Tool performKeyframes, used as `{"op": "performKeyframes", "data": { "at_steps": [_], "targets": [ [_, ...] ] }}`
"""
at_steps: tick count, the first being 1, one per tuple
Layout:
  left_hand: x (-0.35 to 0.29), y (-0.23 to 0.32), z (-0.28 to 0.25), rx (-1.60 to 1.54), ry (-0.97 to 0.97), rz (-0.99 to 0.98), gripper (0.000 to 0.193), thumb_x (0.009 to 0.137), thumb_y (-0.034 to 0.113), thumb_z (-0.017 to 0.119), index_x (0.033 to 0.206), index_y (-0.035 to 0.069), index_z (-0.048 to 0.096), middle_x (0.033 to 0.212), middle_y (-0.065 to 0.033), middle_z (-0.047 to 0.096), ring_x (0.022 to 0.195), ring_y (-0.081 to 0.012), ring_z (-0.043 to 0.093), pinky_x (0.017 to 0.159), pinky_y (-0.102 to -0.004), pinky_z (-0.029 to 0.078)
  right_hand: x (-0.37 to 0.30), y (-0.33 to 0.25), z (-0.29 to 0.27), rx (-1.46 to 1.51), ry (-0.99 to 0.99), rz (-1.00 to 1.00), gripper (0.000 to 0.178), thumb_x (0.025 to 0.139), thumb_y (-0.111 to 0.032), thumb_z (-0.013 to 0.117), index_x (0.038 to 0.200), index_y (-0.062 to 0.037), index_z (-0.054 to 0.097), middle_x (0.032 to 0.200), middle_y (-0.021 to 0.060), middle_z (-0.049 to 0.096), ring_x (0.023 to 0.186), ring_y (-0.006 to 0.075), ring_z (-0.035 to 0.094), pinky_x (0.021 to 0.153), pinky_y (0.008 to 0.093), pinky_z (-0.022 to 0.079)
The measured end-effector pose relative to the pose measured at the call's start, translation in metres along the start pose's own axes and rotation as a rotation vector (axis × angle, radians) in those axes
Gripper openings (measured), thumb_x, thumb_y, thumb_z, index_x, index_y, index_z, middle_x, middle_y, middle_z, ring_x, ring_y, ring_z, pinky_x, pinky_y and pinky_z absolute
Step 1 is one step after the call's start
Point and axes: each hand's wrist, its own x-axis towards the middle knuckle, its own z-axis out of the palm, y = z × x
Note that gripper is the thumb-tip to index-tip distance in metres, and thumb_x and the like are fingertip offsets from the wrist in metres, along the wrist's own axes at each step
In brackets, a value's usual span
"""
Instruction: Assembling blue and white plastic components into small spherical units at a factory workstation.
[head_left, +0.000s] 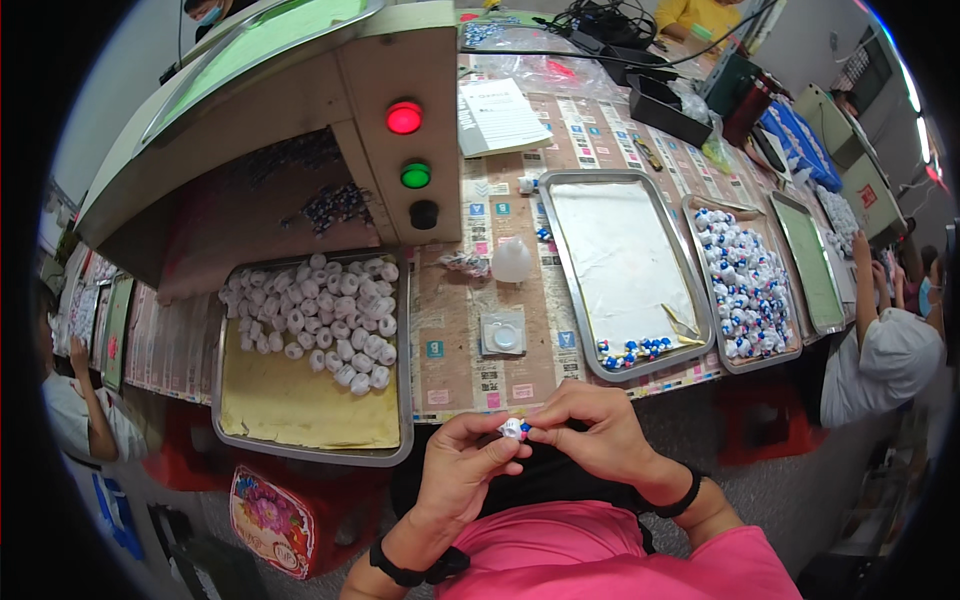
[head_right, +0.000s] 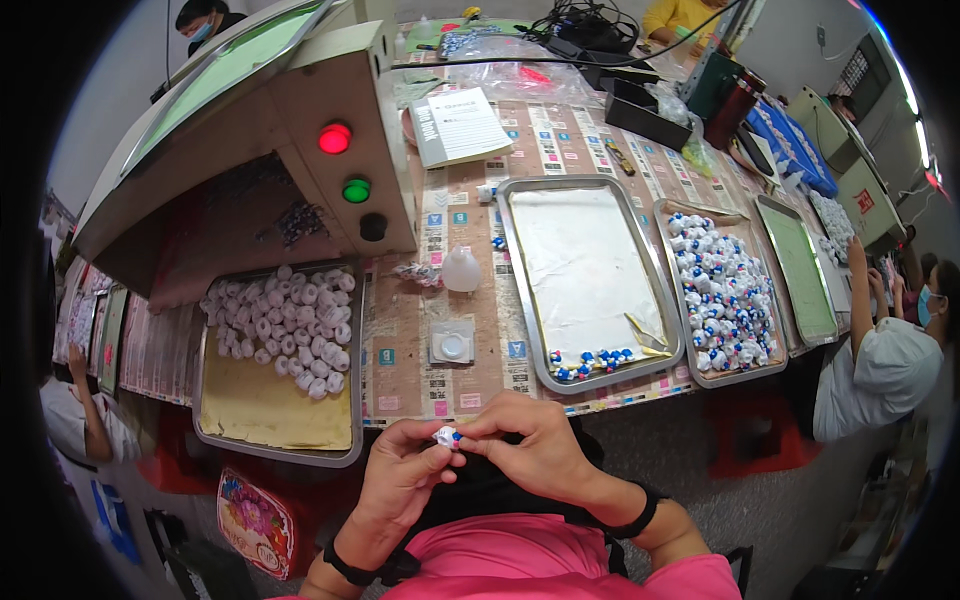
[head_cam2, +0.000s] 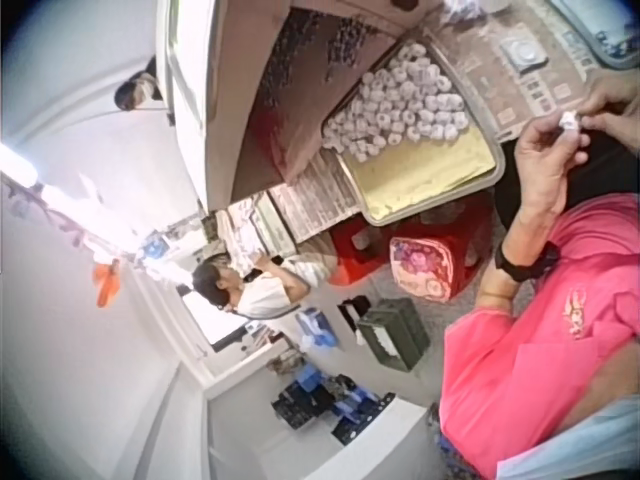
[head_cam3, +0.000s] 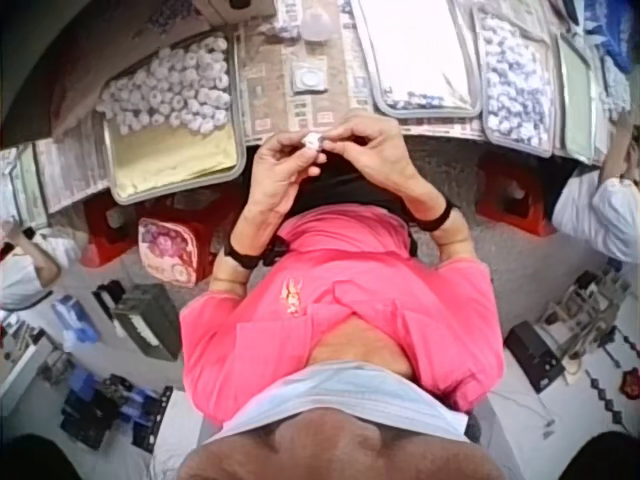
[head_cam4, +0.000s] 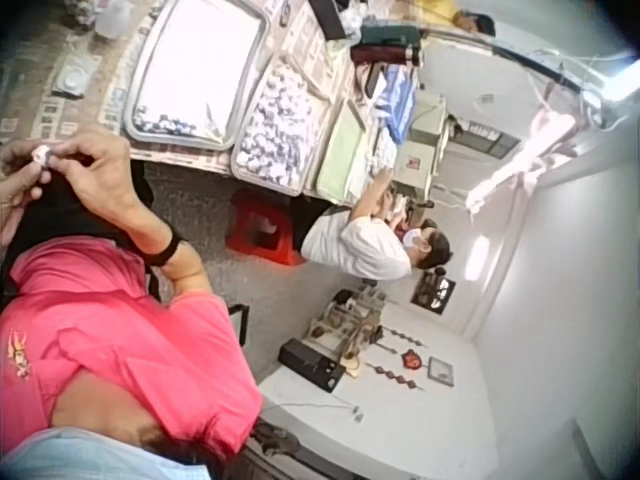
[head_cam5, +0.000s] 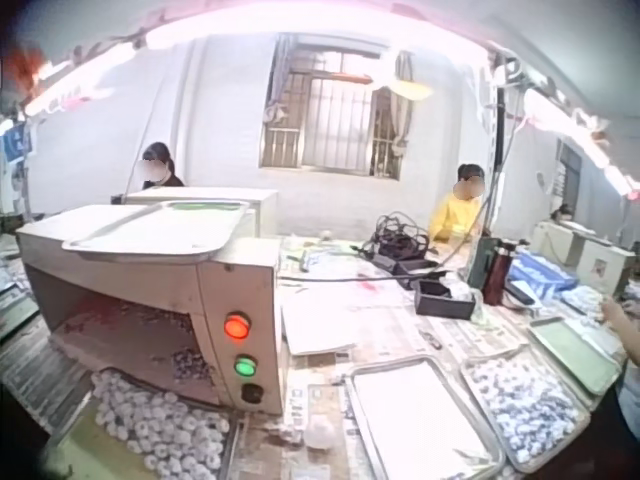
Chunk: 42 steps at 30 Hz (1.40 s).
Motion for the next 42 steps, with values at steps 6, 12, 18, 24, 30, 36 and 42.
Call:
{"op": "performKeyframes", "data": {
  "at_steps": [6, 12, 18, 24, 30, 36, 42],
  "targets": [
    [0.0, 0.0, 0.002, 0.063, 0.079, -0.07, 0.035, 0.084, -0.005, 0.062, 0.117, 0.0, 0.053, 0.103, -0.0164, 0.062, 0.079, -0.0225, 0.067, 0.054, -0.025, 0.057, -0.002, 0.001, -0.01, 0.041, -0.046, 0.022, 0.012, 0.079, -0.009, 0.072, 0.09, -0.004, 0.071, 0.081, 0.0054, 0.065, 0.074, 0.0133, 0.06, 0.063, 0.0262, 0.045],
    [0.002, 0.01, 0.014, -0.197, -0.148, -0.157, 0.03, 0.093, 0.009, 0.057, 0.122, 0.004, 0.053, 0.11, -0.0135, 0.061, 0.076, -0.0188, 0.065, 0.055, -0.0258, 0.056, -0.008, -0.01, -0.061, 0.026, 0.2, 0.009, 0.01, 0.082, -0.008, 0.071, 0.09, -0.0025, 0.071, 0.082, 0.0042, 0.065, 0.073, 0.0093, 0.06, 0.063, 0.0224, 0.046],
    [-0.01, 0.018, 0.01, -0.219, 0.008, -0.254, 0.023, 0.099, 0.017, 0.046, 0.117, 0.006, 0.054, 0.076, -0.0005, 0.04, 0.057, -0.0089, 0.038, 0.047, -0.0203, 0.032, -0.056, 0.02, -0.167, -0.615, 0.957, 0.178, 0.011, 0.078, -0.008, 0.071, 0.087, -0.0015, 0.069, 0.078, 0.005, 0.065, 0.069, 0.0094, 0.06, 0.059, 0.0242, 0.046],
    [-0.015, 0.022, 0.018, -0.299, 0.055, -0.221, 0.023, 0.091, 0.012, 0.056, 0.113, 0.005, 0.055, 0.096, -0.0053, 0.053, 0.078, -0.0149, 0.048, 0.069, -0.0282, 0.042, -0.084, 0.049, -0.208, -0.728, 0.96, 0.279, 0.014, 0.08, -0.007, 0.068, 0.09, 0.0017, 0.068, 0.079, 0.0108, 0.067, 0.069, 0.0158, 0.065, 0.064, 0.0276, 0.051],
    [-0.014, 0.017, 0.014, -0.276, -0.042, -0.186, 0.024, 0.087, 0.003, 0.057, 0.111, 0.003, 0.056, 0.108, -0.0094, 0.056, 0.098, -0.0209, 0.055, 0.084, -0.0334, 0.047, -0.069, 0.045, -0.196, -0.874, 0.96, 0.203, 0.013, 0.079, -0.006, 0.067, 0.091, 0.0002, 0.068, 0.087, 0.0126, 0.066, 0.07, 0.0208, 0.064, 0.063, 0.0302, 0.05],
    [-0.011, 0.005, 0.006, -0.271, -0.069, -0.171, 0.03, 0.08, -0.012, 0.056, 0.107, 0.003, 0.057, 0.111, -0.0119, 0.058, 0.106, -0.0226, 0.058, 0.094, -0.0333, 0.048, -0.035, 0.036, -0.138, -0.754, 0.585, 0.033, 0.015, 0.077, -0.005, 0.067, 0.092, -0.0029, 0.068, 0.088, 0.0111, 0.065, 0.086, 0.0261, 0.061, 0.073, 0.0346, 0.049],
    [-0.015, 0.011, 0.006, -0.261, 0.005, -0.171, 0.026, 0.085, -0.01, 0.055, 0.108, 0.003, 0.056, 0.116, -0.0163, 0.059, 0.108, -0.0249, 0.059, 0.094, -0.0328, 0.049, -0.013, 0.035, -0.129, -1.039, 0.325, 0.146, 0.014, 0.078, -0.01, 0.065, 0.091, -0.0054, 0.066, 0.087, 0.0125, 0.064, 0.083, 0.0309, 0.06, 0.077, 0.0388, 0.047]
  ]
}}
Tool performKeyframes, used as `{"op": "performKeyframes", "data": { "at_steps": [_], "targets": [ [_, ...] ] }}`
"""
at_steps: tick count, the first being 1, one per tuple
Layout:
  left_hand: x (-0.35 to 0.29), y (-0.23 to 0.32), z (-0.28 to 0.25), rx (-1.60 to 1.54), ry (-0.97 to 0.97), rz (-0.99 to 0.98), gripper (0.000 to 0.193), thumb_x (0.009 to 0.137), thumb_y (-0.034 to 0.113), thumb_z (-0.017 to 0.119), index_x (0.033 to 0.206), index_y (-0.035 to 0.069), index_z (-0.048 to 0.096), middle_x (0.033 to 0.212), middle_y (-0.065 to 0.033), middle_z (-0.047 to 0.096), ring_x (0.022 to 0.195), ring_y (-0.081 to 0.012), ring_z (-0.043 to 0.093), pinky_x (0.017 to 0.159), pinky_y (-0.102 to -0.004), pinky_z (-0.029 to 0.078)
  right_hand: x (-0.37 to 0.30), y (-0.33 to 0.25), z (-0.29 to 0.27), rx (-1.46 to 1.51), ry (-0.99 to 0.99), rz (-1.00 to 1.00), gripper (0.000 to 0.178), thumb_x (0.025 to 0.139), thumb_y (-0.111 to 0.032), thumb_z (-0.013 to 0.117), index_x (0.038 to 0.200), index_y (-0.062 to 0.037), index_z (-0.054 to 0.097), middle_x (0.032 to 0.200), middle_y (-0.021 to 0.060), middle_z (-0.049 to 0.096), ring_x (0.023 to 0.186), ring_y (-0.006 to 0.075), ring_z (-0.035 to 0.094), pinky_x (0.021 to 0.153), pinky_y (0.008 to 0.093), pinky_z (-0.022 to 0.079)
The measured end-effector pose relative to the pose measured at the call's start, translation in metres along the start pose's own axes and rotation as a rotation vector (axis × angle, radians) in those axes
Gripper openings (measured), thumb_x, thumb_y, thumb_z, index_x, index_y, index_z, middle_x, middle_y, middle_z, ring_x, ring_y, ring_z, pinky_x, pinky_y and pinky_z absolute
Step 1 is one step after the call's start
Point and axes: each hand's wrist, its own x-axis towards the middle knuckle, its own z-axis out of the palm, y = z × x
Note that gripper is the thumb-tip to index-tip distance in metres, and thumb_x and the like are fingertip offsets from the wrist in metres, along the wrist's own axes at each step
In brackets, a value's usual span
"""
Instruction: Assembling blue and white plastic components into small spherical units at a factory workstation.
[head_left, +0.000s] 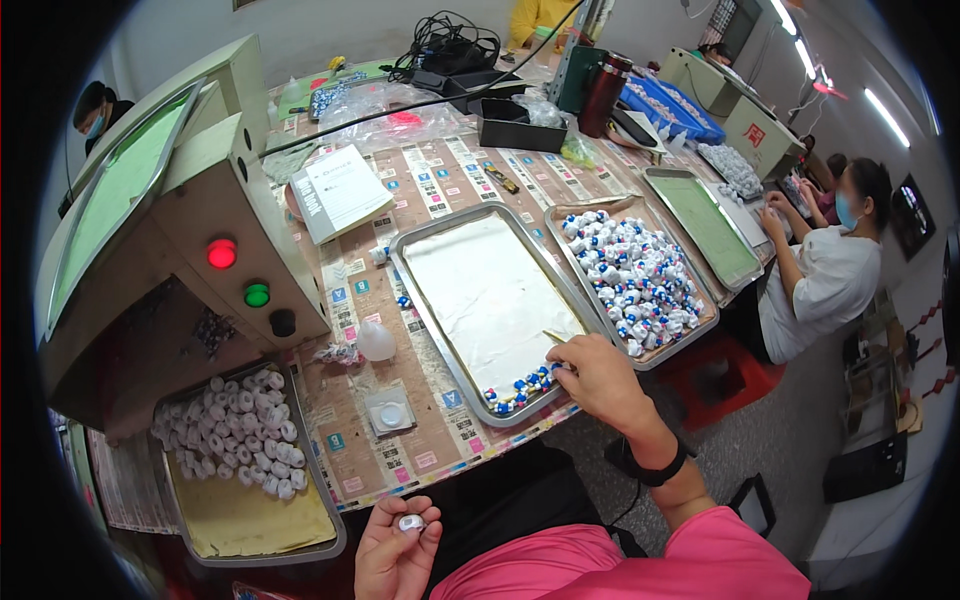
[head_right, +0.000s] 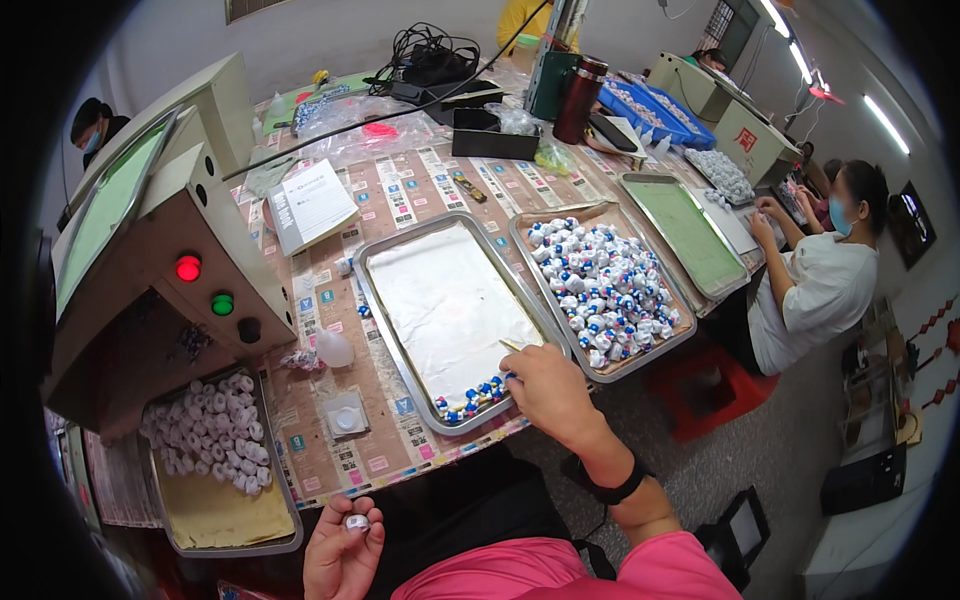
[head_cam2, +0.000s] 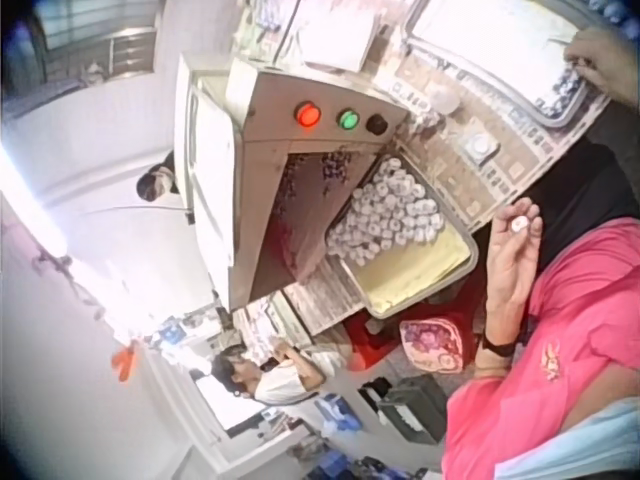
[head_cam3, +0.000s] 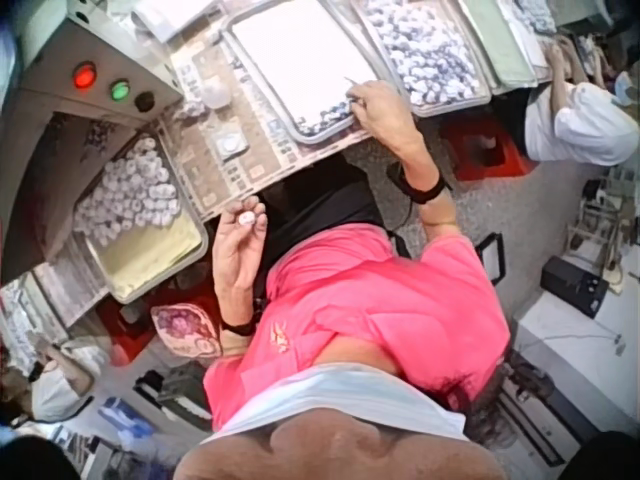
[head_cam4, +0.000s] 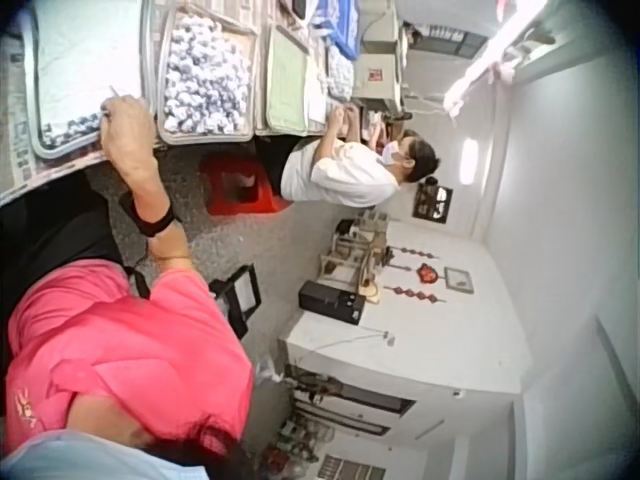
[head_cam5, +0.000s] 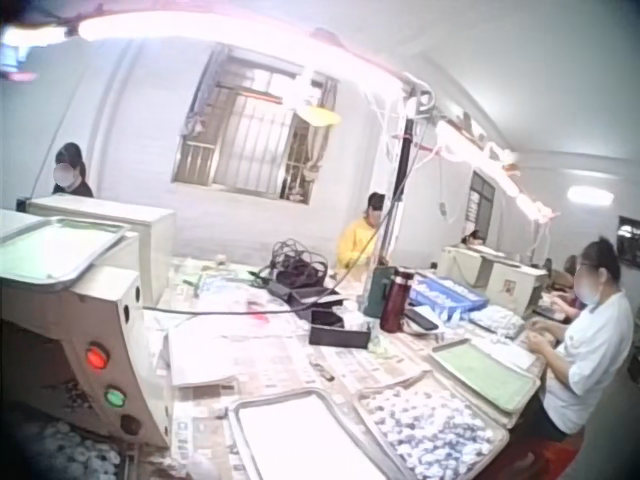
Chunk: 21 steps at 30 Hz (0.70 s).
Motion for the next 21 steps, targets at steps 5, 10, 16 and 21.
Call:
{"op": "performKeyframes", "data": {
  "at_steps": [5, 10, 16, 21],
  "targets": [
    [-0.002, 0.001, -0.008, 0.008, -0.008, 0.002, 0.024, 0.088, -0.005, 0.056, 0.11, 0.003, 0.055, 0.122, -0.0205, 0.056, 0.109, -0.0261, 0.059, 0.094, -0.0328, 0.051, 0.019, 0.005, 0.005, 0.088, -0.127, -0.011, 0.015, 0.079, -0.008, 0.064, 0.092, -0.0041, 0.068, 0.084, 0.0142, 0.063, 0.068, 0.0271, 0.062, 0.065, 0.0347, 0.049],
    [0.0, 0.003, -0.015, -0.007, -0.027, -0.032, 0.016, 0.094, 0.005, 0.053, 0.11, 0.003, 0.054, 0.124, -0.0226, 0.055, 0.102, -0.0247, 0.064, 0.085, -0.0287, 0.055, 0.02, -0.006, 0.003, 0.295, -0.037, 0.085, 0.015, 0.079, -0.01, 0.064, 0.091, -0.0032, 0.069, 0.084, 0.0143, 0.063, 0.074, 0.0293, 0.062, 0.069, 0.0365, 0.049],
    [0.0, 0.005, -0.017, -0.027, -0.014, -0.029, 0.016, 0.095, 0.006, 0.051, 0.11, 0.003, 0.055, 0.12, -0.0214, 0.058, 0.095, -0.0224, 0.066, 0.079, -0.0271, 0.057, 0.02, -0.016, 0.006, 0.187, -0.151, 0.099, 0.018, 0.078, -0.009, 0.068, 0.094, -0.0021, 0.068, 0.083, 0.0124, 0.064, 0.072, 0.0214, 0.063, 0.066, 0.0318, 0.049],
    [0.004, 0.001, -0.019, -0.073, -0.088, -0.052, 0.019, 0.095, 0.006, 0.052, 0.114, 0.002, 0.054, 0.118, -0.0191, 0.059, 0.092, -0.0212, 0.066, 0.078, -0.0265, 0.057, 0.035, -0.015, 0.018, 0.327, -0.141, 0.102, 0.02, 0.078, -0.011, 0.067, 0.096, -0.0029, 0.067, 0.085, 0.0136, 0.062, 0.074, 0.024, 0.062, 0.068, 0.0333, 0.049]
  ]
}}
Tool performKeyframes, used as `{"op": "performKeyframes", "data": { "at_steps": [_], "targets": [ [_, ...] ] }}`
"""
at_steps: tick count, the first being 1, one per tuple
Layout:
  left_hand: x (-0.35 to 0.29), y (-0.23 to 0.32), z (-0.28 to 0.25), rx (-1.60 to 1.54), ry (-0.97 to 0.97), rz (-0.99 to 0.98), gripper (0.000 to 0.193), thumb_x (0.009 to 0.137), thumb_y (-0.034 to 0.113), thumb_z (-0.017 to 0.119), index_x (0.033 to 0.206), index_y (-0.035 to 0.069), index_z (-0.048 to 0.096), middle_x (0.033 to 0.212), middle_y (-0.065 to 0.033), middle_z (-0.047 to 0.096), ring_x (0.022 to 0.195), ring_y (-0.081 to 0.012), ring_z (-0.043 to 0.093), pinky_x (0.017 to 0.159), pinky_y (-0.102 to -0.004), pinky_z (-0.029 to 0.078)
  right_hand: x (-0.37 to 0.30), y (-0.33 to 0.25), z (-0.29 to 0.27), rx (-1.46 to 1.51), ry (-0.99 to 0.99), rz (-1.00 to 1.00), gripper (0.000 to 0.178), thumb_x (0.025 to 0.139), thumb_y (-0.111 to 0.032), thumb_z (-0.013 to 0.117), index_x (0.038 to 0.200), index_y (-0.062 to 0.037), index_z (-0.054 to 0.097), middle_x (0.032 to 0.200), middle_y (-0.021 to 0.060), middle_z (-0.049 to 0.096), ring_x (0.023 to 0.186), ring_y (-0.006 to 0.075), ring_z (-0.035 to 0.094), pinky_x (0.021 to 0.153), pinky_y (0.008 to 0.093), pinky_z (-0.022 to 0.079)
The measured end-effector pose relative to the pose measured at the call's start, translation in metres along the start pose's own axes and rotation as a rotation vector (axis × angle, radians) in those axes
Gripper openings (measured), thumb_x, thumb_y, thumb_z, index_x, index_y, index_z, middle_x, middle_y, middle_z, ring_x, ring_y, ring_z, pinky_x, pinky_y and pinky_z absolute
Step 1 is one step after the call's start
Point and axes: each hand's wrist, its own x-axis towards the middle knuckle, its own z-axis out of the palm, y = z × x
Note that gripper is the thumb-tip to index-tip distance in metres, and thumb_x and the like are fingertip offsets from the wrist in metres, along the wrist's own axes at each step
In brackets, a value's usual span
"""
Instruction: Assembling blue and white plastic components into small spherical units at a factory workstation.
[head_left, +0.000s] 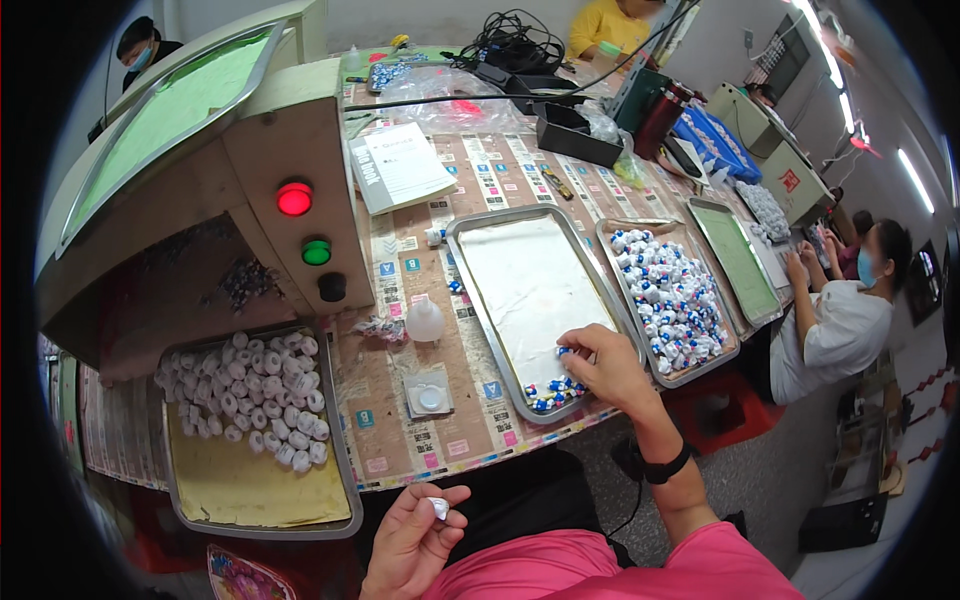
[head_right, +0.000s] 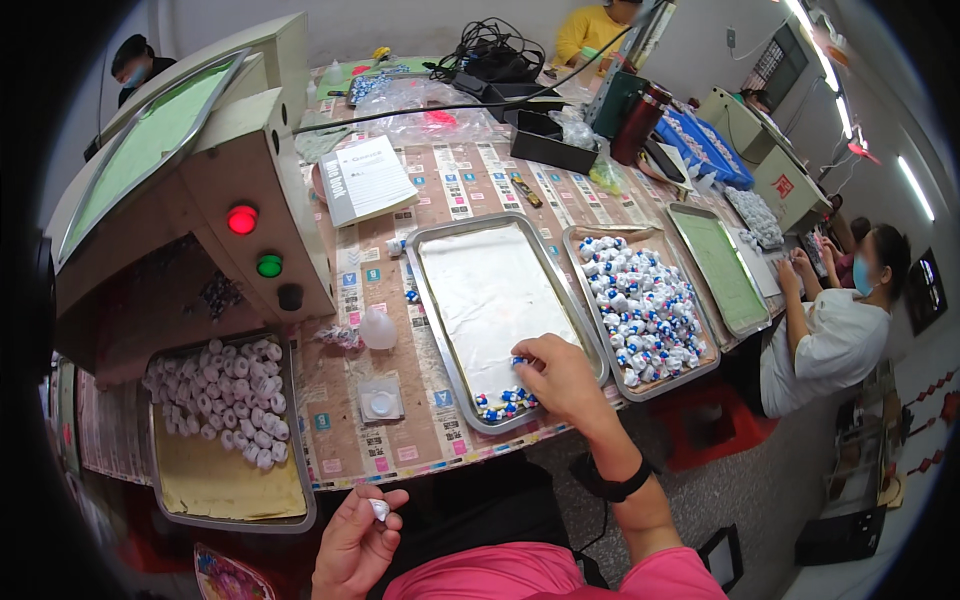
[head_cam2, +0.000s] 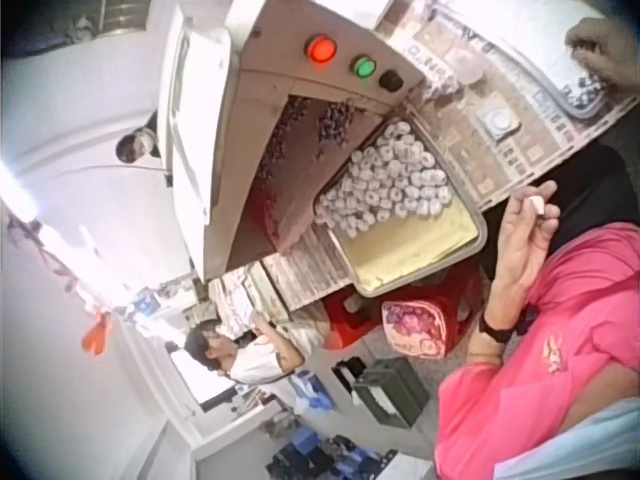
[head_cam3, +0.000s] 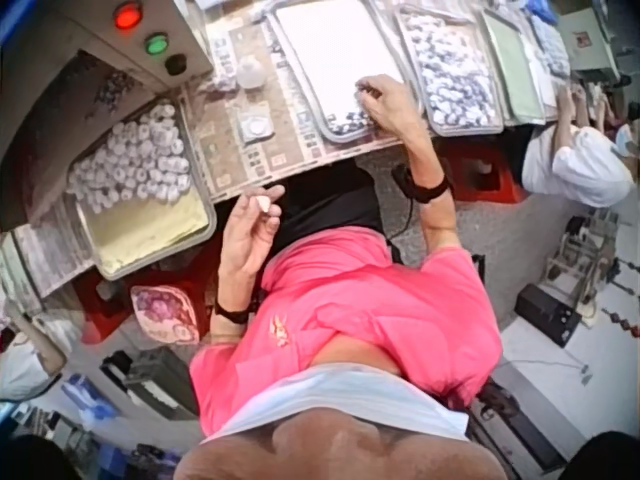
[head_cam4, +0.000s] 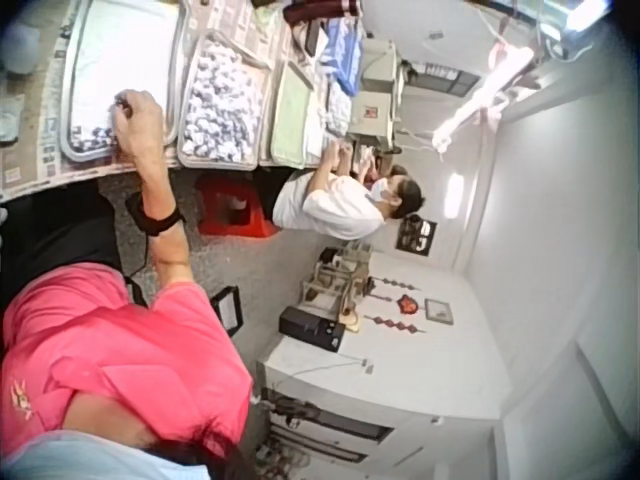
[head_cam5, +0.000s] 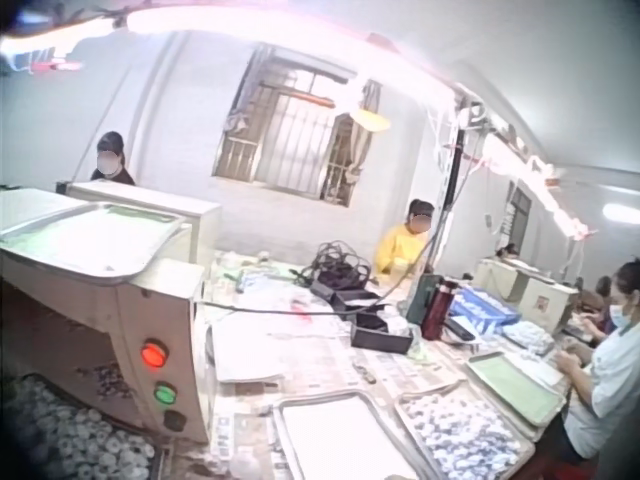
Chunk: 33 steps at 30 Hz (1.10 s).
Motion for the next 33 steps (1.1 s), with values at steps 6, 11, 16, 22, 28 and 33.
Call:
{"op": "performKeyframes", "data": {
  "at_steps": [6, 11, 16, 22, 28, 33],
  "targets": [
    [-0.002, 0.001, -0.001, 0.071, 0.118, 0.06, 0.031, 0.094, 0.017, 0.055, 0.122, 0.003, 0.052, 0.107, -0.0133, 0.061, 0.083, -0.0194, 0.064, 0.067, -0.0272, 0.056, -0.004, -0.003, -0.001, 0.706, -0.102, 0.136, 0.023, 0.09, -0.006, 0.059, 0.113, -0.0048, 0.06, 0.097, 0.0002, 0.058, 0.083, 0.0063, 0.055, 0.069, 0.0211, 0.048],
    [0.003, 0.004, 0.003, 0.052, 0.053, 0.044, 0.029, 0.094, 0.017, 0.055, 0.12, 0.004, 0.051, 0.106, -0.0136, 0.061, 0.084, -0.0199, 0.063, 0.07, -0.028, 0.055, -0.012, -0.016, 0.01, 1.155, -0.255, 0.252, 0.028, 0.09, -0.005, 0.059, 0.117, -0.0013, 0.056, 0.099, 0.0022, 0.058, 0.082, 0.0081, 0.057, 0.071, 0.0217, 0.051],
    [0.004, 0.005, 0.003, 0.024, 0.06, 0.022, 0.027, 0.094, 0.016, 0.055, 0.118, 0.005, 0.051, 0.108, -0.0137, 0.061, 0.084, -0.0191, 0.061, 0.071, -0.0275, 0.054, -0.013, -0.018, 0.023, 1.288, -0.252, 0.283, 0.022, 0.089, -0.002, 0.059, 0.111, -0.0015, 0.055, 0.096, 0.0052, 0.06, 0.078, 0.0115, 0.06, 0.068, 0.024, 0.053],
    [-0.001, 0.006, 0.0, 0.047, 0.067, 0.077, 0.025, 0.095, 0.014, 0.054, 0.118, 0.004, 0.052, 0.11, -0.0117, 0.059, 0.087, -0.0191, 0.06, 0.073, -0.028, 0.054, -0.016, -0.041, 0.026, 1.395, -0.322, 0.35, 0.023, 0.091, -0.004, 0.058, 0.113, -0.001, 0.057, 0.107, 0.0113, 0.063, 0.084, 0.0128, 0.063, 0.068, 0.0225, 0.054],
    [0.002, 0.013, 0.005, -0.012, 0.051, 0.081, 0.029, 0.095, 0.012, 0.053, 0.124, 0.005, 0.051, 0.113, -0.0113, 0.059, 0.091, -0.018, 0.061, 0.077, -0.0273, 0.053, -0.026, -0.061, 0.036, 1.216, -0.345, 0.341, 0.025, 0.091, -0.009, 0.061, 0.115, -0.001, 0.058, 0.102, 0.0116, 0.066, 0.088, 0.0121, 0.064, 0.068, 0.0212, 0.053],
    [-0.004, 0.016, 0.005, -0.035, 0.024, 0.084, 0.032, 0.095, 0.008, 0.052, 0.127, 0.005, 0.05, 0.118, -0.0117, 0.058, 0.097, -0.0179, 0.062, 0.081, -0.0273, 0.054, -0.025, -0.083, 0.05, 0.93, -0.274, 0.203, 0.021, 0.089, -0.008, 0.063, 0.108, -0.0008, 0.064, 0.093, 0.0063, 0.067, 0.086, 0.0121, 0.064, 0.065, 0.0212, 0.051]
  ]
}}
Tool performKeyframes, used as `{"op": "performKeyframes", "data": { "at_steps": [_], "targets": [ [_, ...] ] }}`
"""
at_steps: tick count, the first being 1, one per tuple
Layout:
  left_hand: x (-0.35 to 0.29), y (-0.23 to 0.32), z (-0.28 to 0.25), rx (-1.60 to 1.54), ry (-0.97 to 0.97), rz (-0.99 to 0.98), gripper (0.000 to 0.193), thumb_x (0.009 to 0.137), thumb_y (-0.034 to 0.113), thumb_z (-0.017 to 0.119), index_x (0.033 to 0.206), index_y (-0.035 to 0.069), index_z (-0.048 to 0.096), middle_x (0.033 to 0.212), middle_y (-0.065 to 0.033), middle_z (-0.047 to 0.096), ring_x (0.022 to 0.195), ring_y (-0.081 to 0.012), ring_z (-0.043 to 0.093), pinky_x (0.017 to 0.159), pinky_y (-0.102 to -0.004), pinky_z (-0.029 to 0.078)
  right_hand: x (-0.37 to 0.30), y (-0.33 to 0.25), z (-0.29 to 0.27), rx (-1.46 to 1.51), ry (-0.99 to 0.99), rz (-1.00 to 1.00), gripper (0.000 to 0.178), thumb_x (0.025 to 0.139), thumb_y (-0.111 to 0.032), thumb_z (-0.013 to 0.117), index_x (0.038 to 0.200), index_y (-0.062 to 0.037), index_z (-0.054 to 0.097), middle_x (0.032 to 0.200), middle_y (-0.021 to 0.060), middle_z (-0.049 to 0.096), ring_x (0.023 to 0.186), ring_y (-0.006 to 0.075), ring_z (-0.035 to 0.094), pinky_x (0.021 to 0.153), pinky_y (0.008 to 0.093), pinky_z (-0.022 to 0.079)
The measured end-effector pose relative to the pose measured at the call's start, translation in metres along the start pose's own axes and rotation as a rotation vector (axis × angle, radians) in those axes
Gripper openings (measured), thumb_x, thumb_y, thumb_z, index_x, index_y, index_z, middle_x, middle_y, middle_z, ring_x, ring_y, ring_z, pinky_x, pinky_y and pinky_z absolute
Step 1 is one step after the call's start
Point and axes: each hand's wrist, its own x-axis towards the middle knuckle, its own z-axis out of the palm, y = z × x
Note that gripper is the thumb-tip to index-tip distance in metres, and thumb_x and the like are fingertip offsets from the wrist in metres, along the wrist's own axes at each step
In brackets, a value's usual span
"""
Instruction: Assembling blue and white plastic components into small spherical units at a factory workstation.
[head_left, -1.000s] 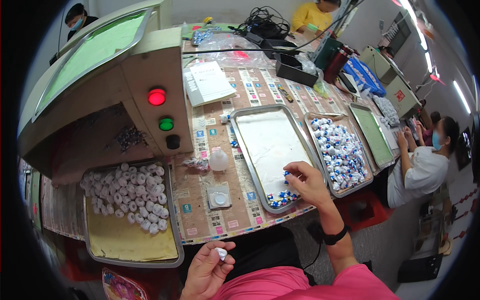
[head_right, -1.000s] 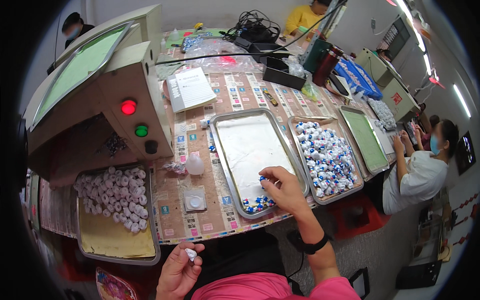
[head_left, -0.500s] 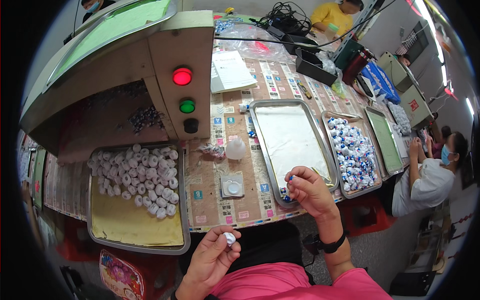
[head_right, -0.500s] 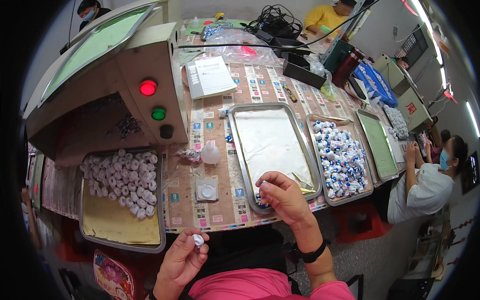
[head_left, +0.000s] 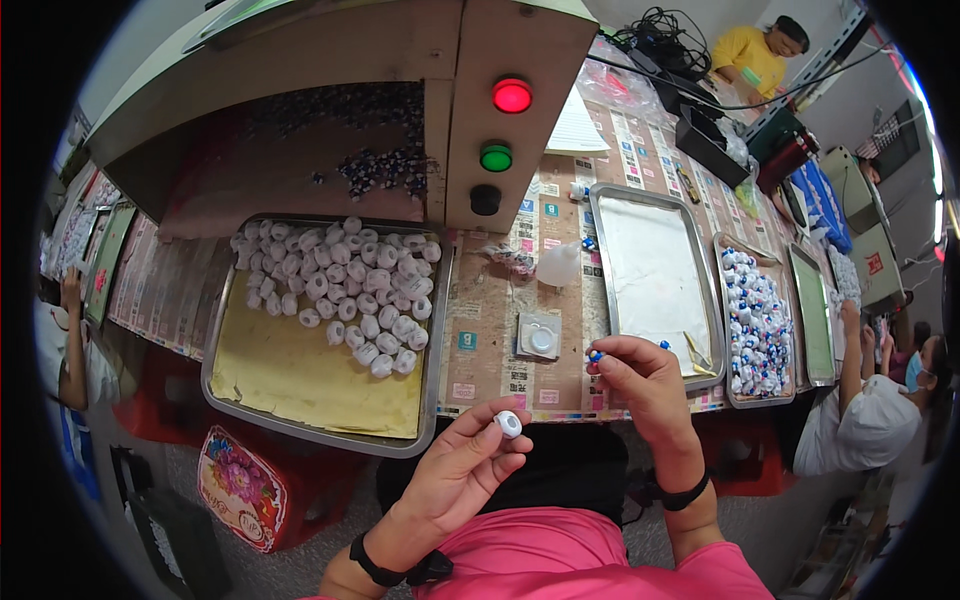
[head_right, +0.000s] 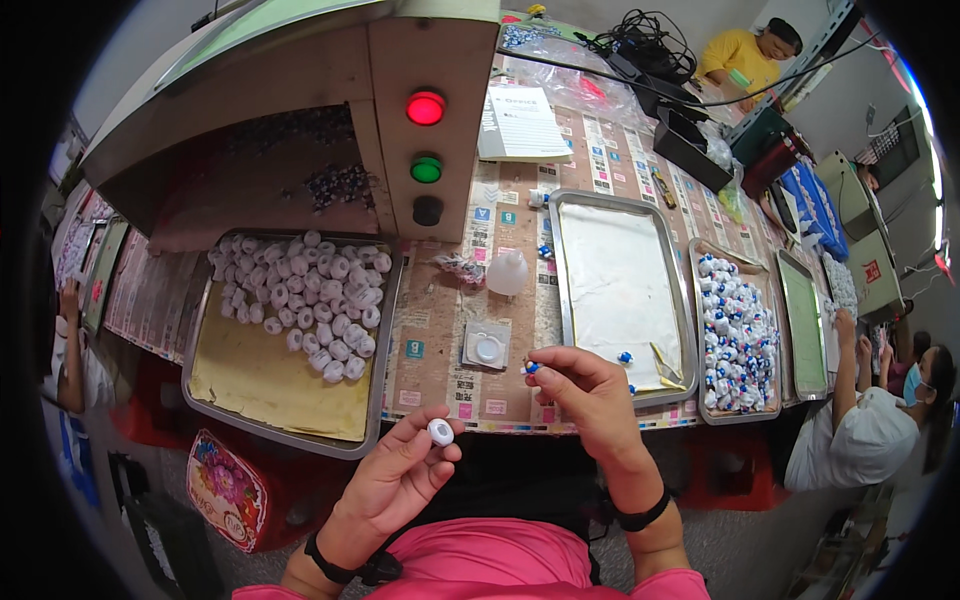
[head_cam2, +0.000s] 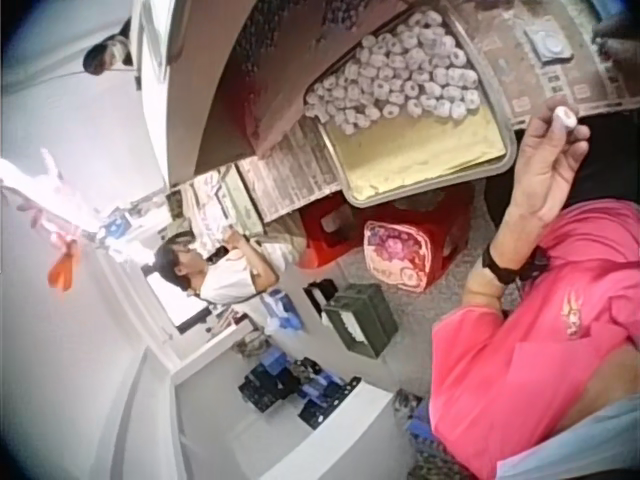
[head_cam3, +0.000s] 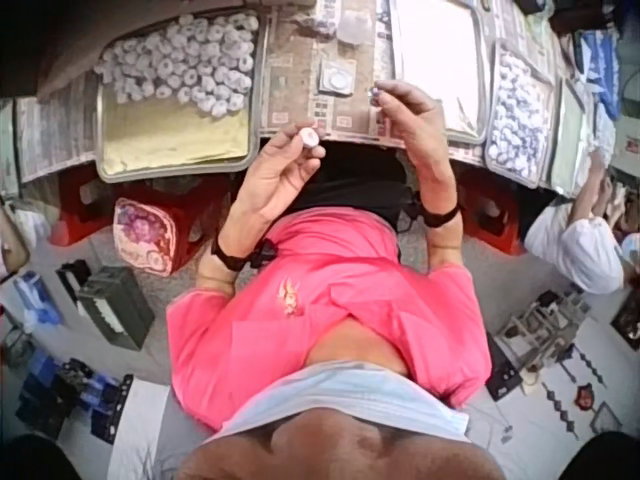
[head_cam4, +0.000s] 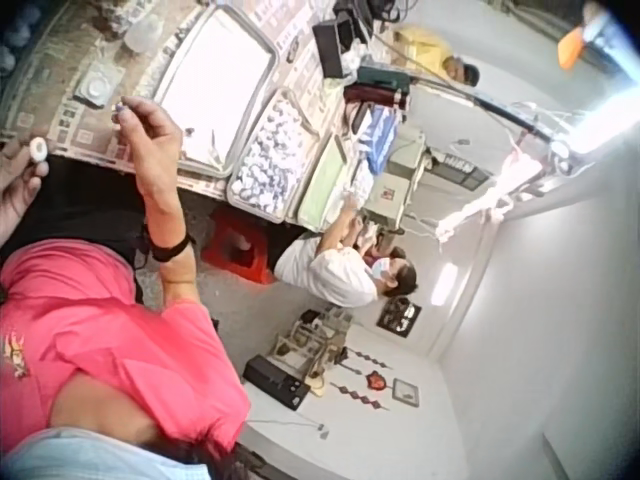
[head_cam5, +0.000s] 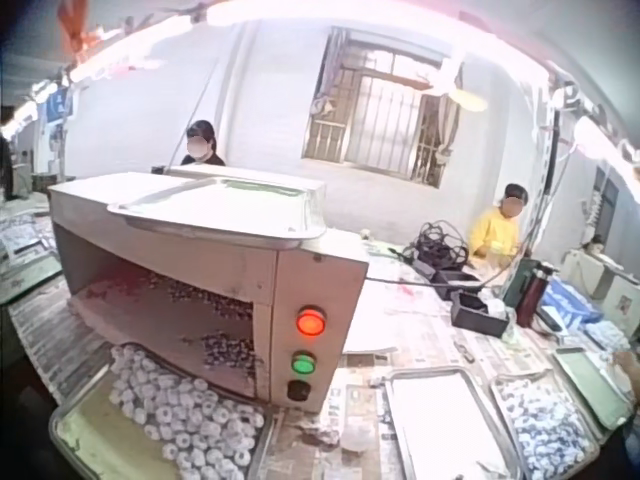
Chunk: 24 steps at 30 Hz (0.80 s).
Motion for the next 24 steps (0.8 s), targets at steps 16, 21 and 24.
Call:
{"op": "performKeyframes", "data": {
  "at_steps": [16, 21, 24],
  "targets": [
    [-0.007, -0.003, -0.011, -0.001, 0.004, -0.042, 0.03, 0.094, 0.006, 0.054, 0.123, 0.004, 0.05, 0.114, -0.01, 0.058, 0.092, -0.0148, 0.063, 0.079, -0.0256, 0.055, 0.035, 0.011, 0.046, -0.983, 0.082, -0.666, 0.014, 0.073, -0.001, 0.068, 0.087, -0.0036, 0.068, 0.082, 0.0095, 0.063, 0.079, 0.0289, 0.06, 0.07, 0.0376, 0.049],
    [-0.008, -0.001, -0.011, 0.017, 0.013, -0.037, 0.03, 0.093, 0.006, 0.055, 0.123, 0.005, 0.05, 0.114, -0.0095, 0.059, 0.092, -0.0146, 0.062, 0.08, -0.0261, 0.054, 0.036, 0.012, 0.043, -0.979, 0.074, -0.64, 0.013, 0.072, 0.0, 0.069, 0.085, -0.0033, 0.069, 0.081, 0.009, 0.063, 0.078, 0.0281, 0.061, 0.069, 0.0363, 0.049],
    [-0.007, 0.0, -0.009, 0.029, 0.02, 0.002, 0.03, 0.093, 0.006, 0.055, 0.123, 0.005, 0.051, 0.114, -0.0088, 0.059, 0.094, -0.0154, 0.062, 0.081, -0.0262, 0.054, 0.031, 0.012, 0.041, -0.874, 0.108, -0.608, 0.012, 0.074, 0.0, 0.069, 0.086, -0.003, 0.069, 0.082, 0.0093, 0.063, 0.076, 0.0259, 0.062, 0.067, 0.0329, 0.05]
  ]
}}
